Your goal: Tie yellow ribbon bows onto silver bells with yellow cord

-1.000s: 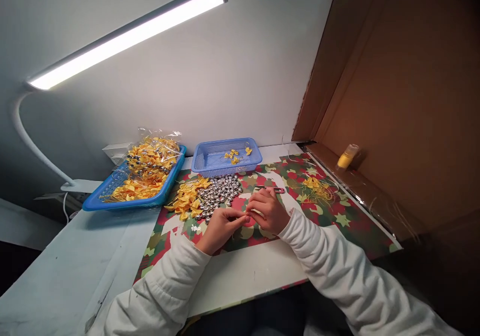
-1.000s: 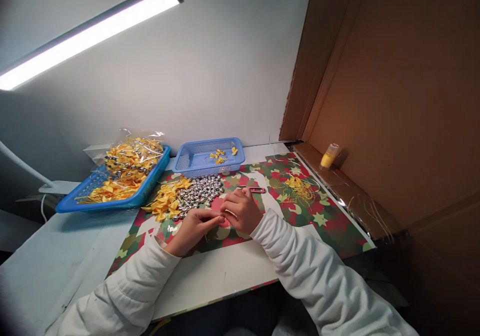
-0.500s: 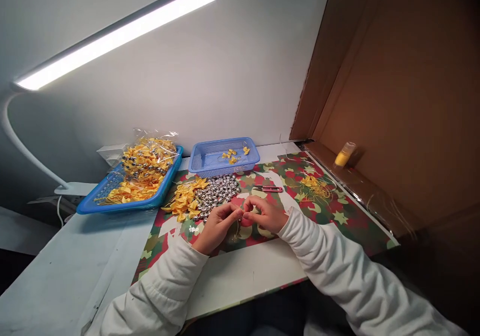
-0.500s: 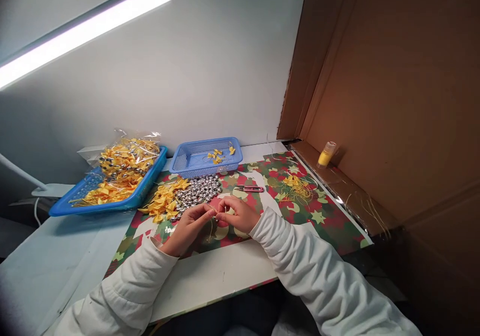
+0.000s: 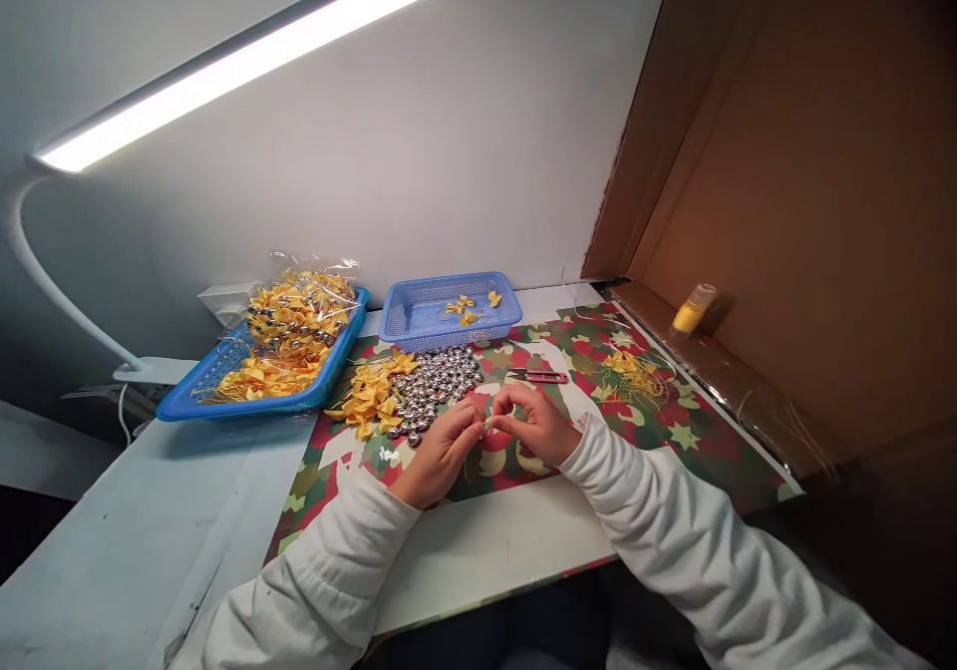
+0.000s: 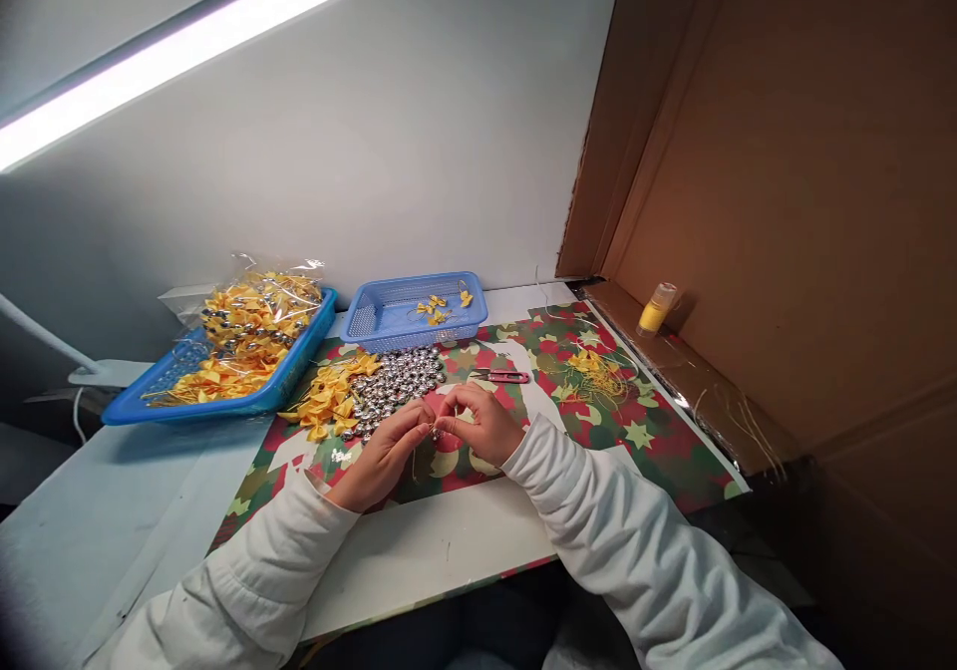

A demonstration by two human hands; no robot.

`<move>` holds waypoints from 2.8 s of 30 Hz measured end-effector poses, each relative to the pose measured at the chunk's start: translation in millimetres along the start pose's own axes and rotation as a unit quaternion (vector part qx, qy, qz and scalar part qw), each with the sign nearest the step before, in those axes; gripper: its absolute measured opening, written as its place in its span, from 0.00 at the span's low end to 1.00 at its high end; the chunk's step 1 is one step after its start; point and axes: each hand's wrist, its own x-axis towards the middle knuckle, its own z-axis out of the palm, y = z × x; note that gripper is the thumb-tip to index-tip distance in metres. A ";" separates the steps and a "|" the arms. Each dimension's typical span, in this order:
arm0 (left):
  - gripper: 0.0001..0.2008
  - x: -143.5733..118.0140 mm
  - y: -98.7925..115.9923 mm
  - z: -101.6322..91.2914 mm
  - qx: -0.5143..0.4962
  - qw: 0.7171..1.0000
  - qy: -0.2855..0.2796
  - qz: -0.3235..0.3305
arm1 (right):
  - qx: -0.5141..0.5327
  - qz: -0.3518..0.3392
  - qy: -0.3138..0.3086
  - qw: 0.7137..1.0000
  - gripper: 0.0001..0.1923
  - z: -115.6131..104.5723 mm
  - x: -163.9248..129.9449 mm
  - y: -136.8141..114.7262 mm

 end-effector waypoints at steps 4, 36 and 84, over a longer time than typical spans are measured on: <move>0.18 0.4 1.5 0.1 0.004 1.000 -0.014 0.005 | 0.039 0.019 -0.022 0.999 0.18 0.5 0.2 -0.2; 0.11 -1.4 7.7 4.9 -0.261 0.954 -0.030 -0.141 | 0.083 0.052 -0.034 0.995 0.16 2.9 -1.3 -4.5; 0.17 -0.8 2.7 5.9 -0.260 0.950 0.062 -0.163 | -0.090 -0.026 0.093 0.991 0.08 10.8 -4.5 -6.6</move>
